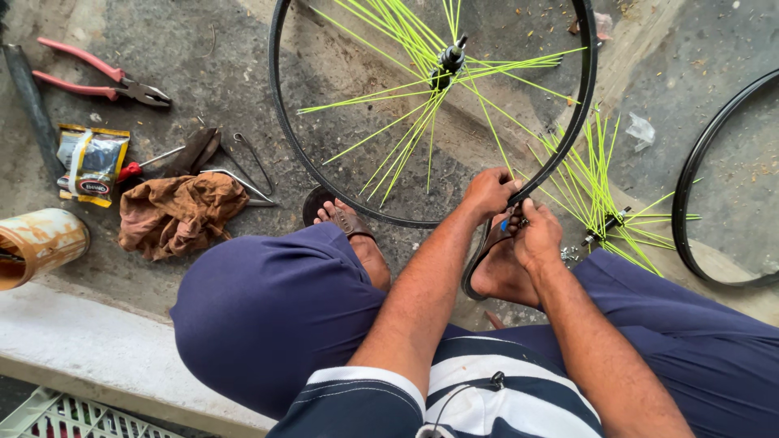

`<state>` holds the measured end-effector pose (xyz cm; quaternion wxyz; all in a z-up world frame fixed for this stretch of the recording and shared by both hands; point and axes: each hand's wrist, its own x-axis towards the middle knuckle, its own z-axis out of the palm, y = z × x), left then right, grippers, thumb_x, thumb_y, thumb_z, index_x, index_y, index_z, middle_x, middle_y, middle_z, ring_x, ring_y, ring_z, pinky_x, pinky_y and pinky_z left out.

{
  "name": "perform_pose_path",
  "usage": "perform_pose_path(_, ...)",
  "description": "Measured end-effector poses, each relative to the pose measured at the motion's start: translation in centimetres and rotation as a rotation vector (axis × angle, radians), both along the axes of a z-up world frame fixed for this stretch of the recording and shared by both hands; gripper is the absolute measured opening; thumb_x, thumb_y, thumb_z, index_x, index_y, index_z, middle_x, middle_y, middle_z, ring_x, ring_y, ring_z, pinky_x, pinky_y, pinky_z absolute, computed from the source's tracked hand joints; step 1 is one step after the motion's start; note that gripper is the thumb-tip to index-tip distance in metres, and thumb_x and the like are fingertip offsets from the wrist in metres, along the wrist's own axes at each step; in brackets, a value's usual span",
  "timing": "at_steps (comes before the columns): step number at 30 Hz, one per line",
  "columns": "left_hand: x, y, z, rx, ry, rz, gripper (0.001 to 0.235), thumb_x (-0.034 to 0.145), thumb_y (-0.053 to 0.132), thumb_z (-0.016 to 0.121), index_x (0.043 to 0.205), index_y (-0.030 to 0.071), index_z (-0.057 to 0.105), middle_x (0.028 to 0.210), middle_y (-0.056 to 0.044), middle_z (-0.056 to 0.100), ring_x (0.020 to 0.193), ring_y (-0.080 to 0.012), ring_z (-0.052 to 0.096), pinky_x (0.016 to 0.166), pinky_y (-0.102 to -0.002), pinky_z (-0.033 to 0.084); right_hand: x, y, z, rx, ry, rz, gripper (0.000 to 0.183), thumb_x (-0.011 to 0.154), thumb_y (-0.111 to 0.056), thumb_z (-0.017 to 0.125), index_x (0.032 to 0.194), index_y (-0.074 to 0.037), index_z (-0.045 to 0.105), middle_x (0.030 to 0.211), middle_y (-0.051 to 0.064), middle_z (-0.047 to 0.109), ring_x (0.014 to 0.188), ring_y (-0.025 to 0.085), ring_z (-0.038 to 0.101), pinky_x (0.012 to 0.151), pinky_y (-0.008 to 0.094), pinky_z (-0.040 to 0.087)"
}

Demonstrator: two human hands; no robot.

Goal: The person inserts neon green spokes into a bicycle hub and then attaches the hub to a black rim. They proceed to thread the spokes through the rim holes and secure them by hand.

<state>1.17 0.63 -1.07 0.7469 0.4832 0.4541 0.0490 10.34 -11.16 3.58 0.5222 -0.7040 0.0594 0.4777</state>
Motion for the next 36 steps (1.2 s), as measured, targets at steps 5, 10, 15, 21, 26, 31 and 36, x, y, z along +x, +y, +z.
perform_pose_path(5, 0.3, -0.7, -0.7, 0.082, 0.011, 0.019, 0.028, 0.088, 0.035, 0.073, 0.099, 0.009, 0.076, 0.093, -0.013, 0.077, 0.087, -0.0273, 0.073, 0.079, -0.041, 0.055, -0.5, 0.5, 0.2, -0.233, -0.073, 0.000, 0.042, 0.108, -0.046, 0.052, 0.088, -0.011, 0.059, 0.070, 0.001, 0.051, 0.054, 0.015, 0.045, 0.047, 0.029, 0.034)
perform_pose_path(10, 0.5, -0.6, -0.6, 0.091, 0.023, 0.017, 0.029, 0.087, 0.037, 0.073, 0.100, 0.011, 0.076, 0.095, -0.012, 0.077, 0.088, -0.0277, 0.073, 0.080, -0.042, 0.055, -0.3, 0.6, 0.2, -0.197, -0.079, 0.019, 0.036, 0.108, -0.043, 0.052, 0.086, -0.013, 0.056, 0.065, -0.002, 0.049, 0.050, 0.012, 0.043, 0.044, 0.028, 0.032)
perform_pose_path(15, 0.1, -0.4, -0.1, 0.066, 0.038, 0.004, 0.030, 0.089, 0.037, 0.072, 0.097, 0.009, 0.076, 0.091, -0.012, 0.077, 0.085, -0.0277, 0.073, 0.078, -0.042, 0.055, -0.4, 0.3, -0.1, -0.164, -0.086, -0.005, 0.032, 0.106, -0.041, 0.056, 0.088, -0.015, 0.059, 0.070, -0.003, 0.051, 0.054, 0.011, 0.045, 0.046, 0.027, 0.033)
perform_pose_path(21, -0.3, -0.1, 1.0, 0.051, 0.037, -0.001, 0.029, 0.090, 0.036, 0.071, 0.097, 0.009, 0.076, 0.091, -0.011, 0.077, 0.084, -0.0271, 0.073, 0.077, -0.042, 0.054, -0.6, 0.6, 0.6, -0.267, -0.007, -0.041, 0.043, 0.105, -0.052, 0.050, 0.081, -0.017, 0.057, 0.063, -0.004, 0.042, 0.048, 0.011, 0.036, 0.043, 0.026, 0.025)
perform_pose_path(26, -0.3, 0.0, 1.2, 0.067, 0.007, 0.010, 0.028, 0.091, 0.035, 0.071, 0.097, 0.008, 0.075, 0.088, -0.011, 0.076, 0.080, -0.0244, 0.072, 0.075, -0.041, 0.054, -0.8, 0.6, 0.6, -0.150, -0.101, 0.013, 0.029, 0.105, -0.040, 0.055, 0.089, -0.015, 0.056, 0.070, -0.003, 0.047, 0.054, 0.011, 0.042, 0.046, 0.027, 0.032)
perform_pose_path(31, -0.4, 0.1, 1.3, 0.034, -0.024, 0.039, 0.028, 0.092, 0.033, 0.070, 0.094, 0.006, 0.075, 0.084, -0.010, 0.076, 0.076, -0.0215, 0.071, 0.071, -0.040, 0.054, -0.8, 0.5, 0.4, -0.129, -0.010, -0.074, 0.035, 0.105, -0.045, 0.051, 0.092, -0.014, 0.059, 0.072, -0.001, 0.049, 0.051, 0.011, 0.041, 0.045, 0.026, 0.033)
perform_pose_path(36, -0.4, -0.3, 1.5, 0.006, -0.005, 0.040, 0.027, 0.091, 0.034, 0.070, 0.095, 0.007, 0.074, 0.085, -0.010, 0.076, 0.077, -0.0219, 0.072, 0.072, -0.040, 0.054, -0.5, 0.3, 0.7, -0.210, -0.018, -0.035, 0.041, 0.107, -0.049, 0.050, 0.087, -0.013, 0.054, 0.068, 0.000, 0.045, 0.050, 0.012, 0.039, 0.043, 0.027, 0.029)
